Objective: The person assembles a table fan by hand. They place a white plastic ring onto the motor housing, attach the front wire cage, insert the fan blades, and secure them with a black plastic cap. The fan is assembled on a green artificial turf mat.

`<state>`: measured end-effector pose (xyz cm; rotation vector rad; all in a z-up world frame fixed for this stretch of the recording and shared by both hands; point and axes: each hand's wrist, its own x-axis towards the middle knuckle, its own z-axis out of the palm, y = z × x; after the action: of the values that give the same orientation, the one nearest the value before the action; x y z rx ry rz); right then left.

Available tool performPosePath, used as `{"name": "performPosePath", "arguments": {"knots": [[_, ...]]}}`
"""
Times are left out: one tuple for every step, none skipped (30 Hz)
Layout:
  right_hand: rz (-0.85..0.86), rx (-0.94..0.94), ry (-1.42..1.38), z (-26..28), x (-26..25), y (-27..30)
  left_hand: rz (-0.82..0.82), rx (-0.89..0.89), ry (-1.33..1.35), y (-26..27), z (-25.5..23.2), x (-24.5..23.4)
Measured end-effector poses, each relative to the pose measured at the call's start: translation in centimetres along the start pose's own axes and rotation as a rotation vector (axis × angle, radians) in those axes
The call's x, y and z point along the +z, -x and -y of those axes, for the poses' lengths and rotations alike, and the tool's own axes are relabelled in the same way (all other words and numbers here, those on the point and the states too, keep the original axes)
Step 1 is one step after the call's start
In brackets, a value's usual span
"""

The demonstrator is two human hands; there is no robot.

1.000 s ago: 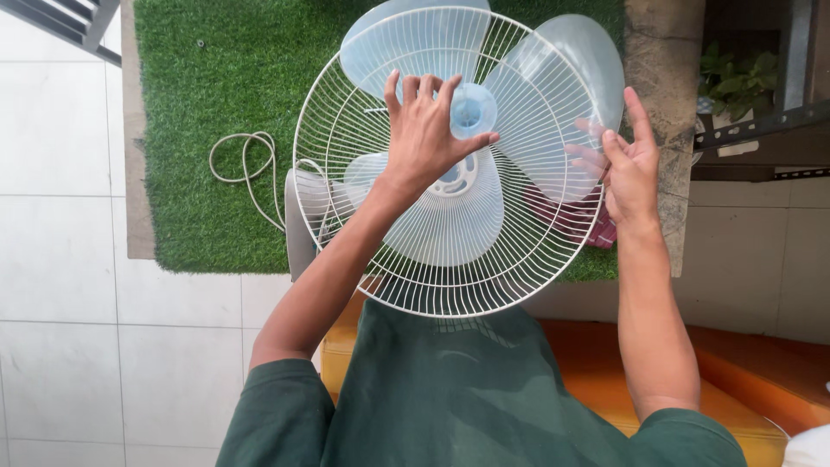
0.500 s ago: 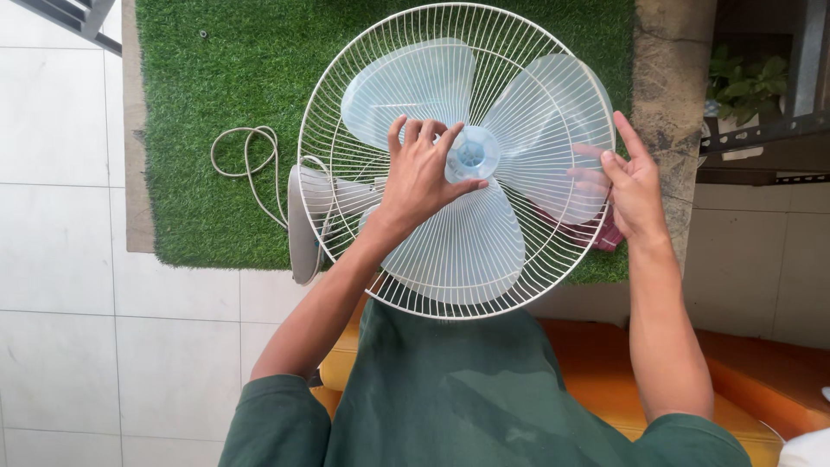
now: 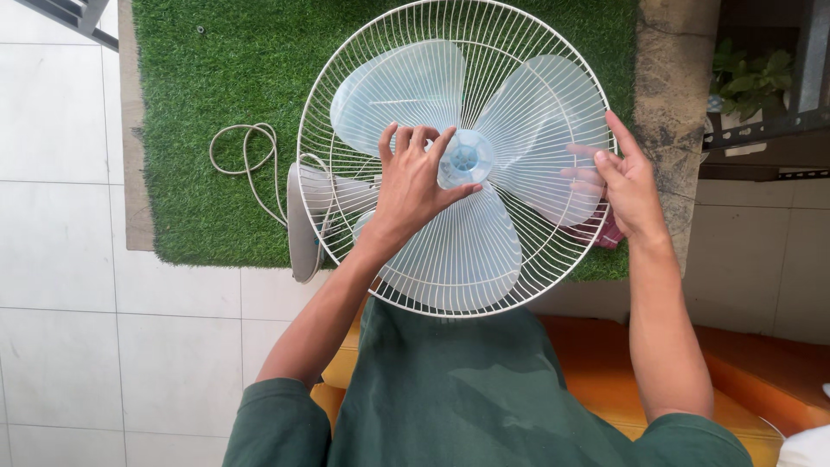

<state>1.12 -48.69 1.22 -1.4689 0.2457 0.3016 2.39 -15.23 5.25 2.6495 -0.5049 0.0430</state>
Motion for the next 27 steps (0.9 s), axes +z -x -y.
{"name": "performPosePath", "arguments": {"knots": [[-0.001,0.005,0.011,0.2,0.1,0.1,-0.002,-0.002,-0.005,0.1,0.0,0.0],[-0.006,-0.008,0.042,0.3,0.3,0.2,-0.008,0.001,0.002,0.1,0.0,0.0],[-0.01,-0.023,0.073,0.5,0.4,0.2,-0.016,0.005,0.007,0.1,0.0,0.1],[-0.015,-0.038,0.104,0.6,0.6,0.3,-0.024,0.009,0.013,0.0,0.0,0.1],[-0.022,-0.065,0.137,0.8,0.8,0.4,-0.03,0.01,0.012,0.2,0.0,0.1],[-0.028,-0.092,0.17,0.9,1.0,0.5,-0.036,0.01,0.012,0.5,0.0,0.1],[-0.035,-0.12,0.203,1.1,1.3,0.6,-0.042,0.011,0.012,0.5,0.1,0.2],[-0.056,-0.163,0.256,1.4,1.4,0.8,-0.042,0.008,0.027,0.5,0.1,0.2],[-0.074,-0.204,0.307,1.6,1.6,1.0,-0.042,0.003,0.042,0.5,0.1,0.2],[-0.092,-0.246,0.359,1.9,1.9,1.1,-0.041,-0.003,0.056,0.6,0.2,0.2],[-0.125,-0.269,0.475,2.2,2.1,1.2,-0.033,-0.015,0.062,0.6,0.2,0.3],[-0.159,-0.291,0.591,2.5,2.4,1.2,-0.024,-0.027,0.069,0.6,0.2,0.3],[-0.195,-0.313,0.708,2.8,2.6,1.2,-0.017,-0.037,0.076,0.4,0.2,0.4],[-0.204,-0.279,0.72,3.1,2.9,1.1,-0.022,-0.033,0.08,0.2,0.2,0.4],[-0.209,-0.243,0.731,3.2,3.2,1.0,-0.026,-0.033,0.083,0.3,0.2,0.4],[-0.215,-0.207,0.741,3.4,3.4,1.0,-0.03,-0.033,0.085,0.3,0.2,0.4],[-0.243,-0.283,0.827,3.5,3.8,1.0,-0.031,-0.036,0.084,0.2,0.2,0.4],[-0.27,-0.36,0.913,3.5,4.2,1.0,-0.032,-0.04,0.084,0.2,0.1,0.4],[-0.294,-0.438,0.998,3.6,4.6,1.0,-0.034,-0.046,0.082,0.2,0.0,0.4],[-0.27,-0.474,0.984,3.7,4.9,1.0,-0.038,-0.038,0.075,0.1,-0.1,0.4],[-0.246,-0.51,0.971,3.8,5.3,0.9,-0.042,-0.031,0.069,0.1,-0.2,0.3],[-0.221,-0.546,0.956,4.0,5.7,0.8,-0.046,-0.024,0.062,0.0,-0.2,0.3],[-0.129,-0.522,0.961,4.0,6.1,0.8,-0.048,-0.024,0.061,0.0,-0.3,0.3],[-0.037,-0.498,0.964,4.1,6.6,0.5,-0.051,-0.024,0.061,0.0,-0.3,0.3],[0.054,-0.476,0.965,4.2,7.1,0.2,-0.055,-0.022,0.058,-0.2,-0.3,0.2],[0.123,-0.485,0.949,4.3,7.6,0.2,-0.052,-0.024,0.065,-0.4,-0.4,0.2],[0.194,-0.494,0.931,4.3,8.1,0.1,-0.048,-0.027,0.071,-0.5,-0.4,0.2]]}}
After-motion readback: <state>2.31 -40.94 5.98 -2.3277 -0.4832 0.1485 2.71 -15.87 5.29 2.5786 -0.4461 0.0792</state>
